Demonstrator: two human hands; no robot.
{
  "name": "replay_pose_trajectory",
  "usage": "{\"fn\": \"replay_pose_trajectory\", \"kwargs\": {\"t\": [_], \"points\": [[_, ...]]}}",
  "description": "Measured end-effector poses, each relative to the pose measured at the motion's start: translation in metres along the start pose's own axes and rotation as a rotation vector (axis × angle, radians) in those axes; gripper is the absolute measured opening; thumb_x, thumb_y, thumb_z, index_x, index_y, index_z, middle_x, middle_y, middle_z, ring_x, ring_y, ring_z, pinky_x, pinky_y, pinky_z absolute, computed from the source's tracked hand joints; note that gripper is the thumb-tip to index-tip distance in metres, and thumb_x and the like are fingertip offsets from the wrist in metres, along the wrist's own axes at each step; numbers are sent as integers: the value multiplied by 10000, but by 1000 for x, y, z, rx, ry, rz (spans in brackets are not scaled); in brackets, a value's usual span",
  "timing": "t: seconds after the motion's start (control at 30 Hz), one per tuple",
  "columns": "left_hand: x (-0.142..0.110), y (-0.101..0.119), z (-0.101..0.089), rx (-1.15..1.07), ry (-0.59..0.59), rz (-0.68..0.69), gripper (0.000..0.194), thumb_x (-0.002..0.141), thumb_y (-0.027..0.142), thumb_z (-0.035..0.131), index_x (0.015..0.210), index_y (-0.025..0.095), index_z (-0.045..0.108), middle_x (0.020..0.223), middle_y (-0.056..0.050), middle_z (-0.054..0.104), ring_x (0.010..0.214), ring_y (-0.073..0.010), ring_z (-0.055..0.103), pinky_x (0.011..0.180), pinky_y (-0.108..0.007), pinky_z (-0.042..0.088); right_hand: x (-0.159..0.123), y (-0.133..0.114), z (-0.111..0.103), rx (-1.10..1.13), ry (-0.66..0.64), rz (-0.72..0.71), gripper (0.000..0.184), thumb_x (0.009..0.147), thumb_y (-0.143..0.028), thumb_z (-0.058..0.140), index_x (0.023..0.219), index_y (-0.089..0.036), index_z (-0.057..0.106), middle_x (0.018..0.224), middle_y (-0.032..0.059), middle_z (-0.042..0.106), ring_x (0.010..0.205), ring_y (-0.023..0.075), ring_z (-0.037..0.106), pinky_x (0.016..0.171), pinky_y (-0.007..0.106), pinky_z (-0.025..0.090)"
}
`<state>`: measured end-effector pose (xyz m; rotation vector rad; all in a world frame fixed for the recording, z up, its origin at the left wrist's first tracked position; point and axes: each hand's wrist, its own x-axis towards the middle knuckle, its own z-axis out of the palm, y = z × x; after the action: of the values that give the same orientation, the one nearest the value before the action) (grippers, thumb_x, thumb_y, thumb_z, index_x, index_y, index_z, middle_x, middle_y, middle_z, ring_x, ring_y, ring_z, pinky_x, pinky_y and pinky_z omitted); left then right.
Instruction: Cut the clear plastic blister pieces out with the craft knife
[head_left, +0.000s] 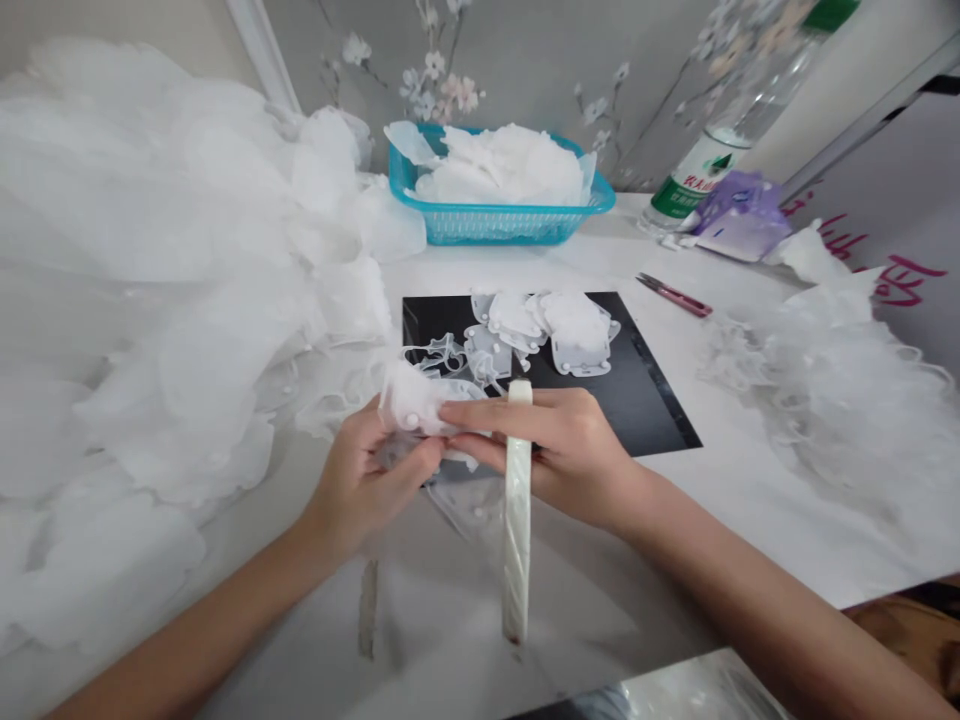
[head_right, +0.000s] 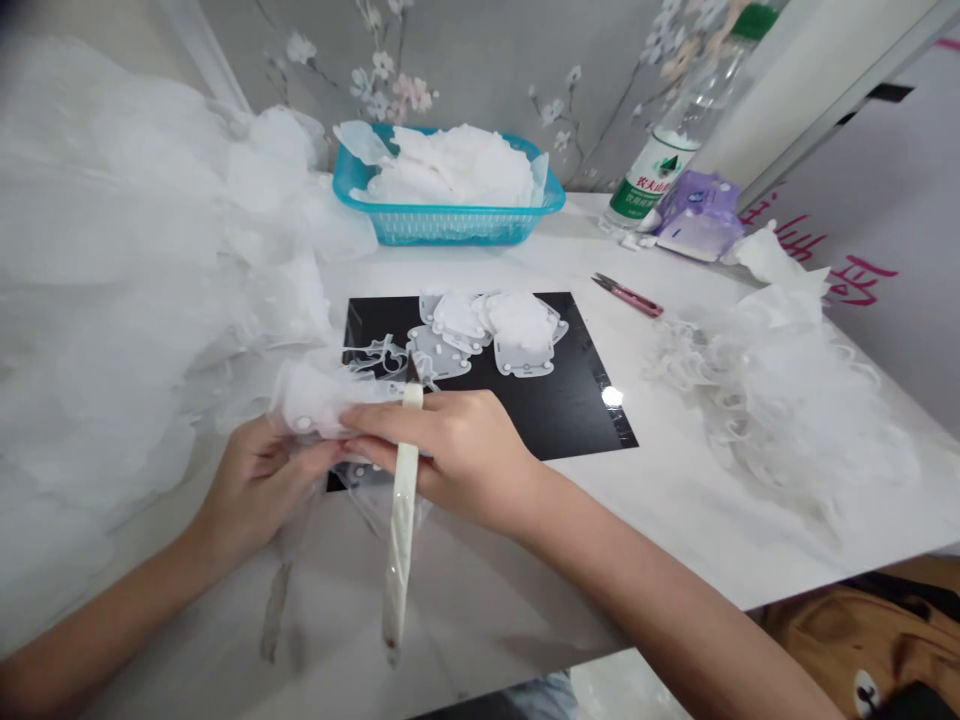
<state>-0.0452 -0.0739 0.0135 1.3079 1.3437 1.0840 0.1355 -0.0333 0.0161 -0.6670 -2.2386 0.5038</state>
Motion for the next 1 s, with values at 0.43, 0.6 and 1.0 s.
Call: {"fn": "replay_pose_trajectory", "kwargs": {"t": [0.43,0.6,1.0], "points": [[-1,2,1,56,-143,-89,108,680,196,509,579,188,470,578,33,434,569,-113,410,555,-230,346,1,-9,3,-703,209,-306,92,839,-127,626,866,-83,702,674,55,701,479,95,516,449,257,379],[0,3,2,103,-194,-74,157,696,210,482,560,195,404,583,31,359,575,-116,349,542,-236,296,1,-2,2,-623,204,-160,125,896,-133,548,833,-135,656,710,25,708,577,99,620,504,239,417],[3,-2,-5,11,-245,-131,192,688,248,497,528,190,409,552,31,363,550,-108,339,535,-249,278,4,2,0,-553,197,-30,155,923,-186,505,826,-164,623,644,-8,666,495,82,544,456,240,339]]}}
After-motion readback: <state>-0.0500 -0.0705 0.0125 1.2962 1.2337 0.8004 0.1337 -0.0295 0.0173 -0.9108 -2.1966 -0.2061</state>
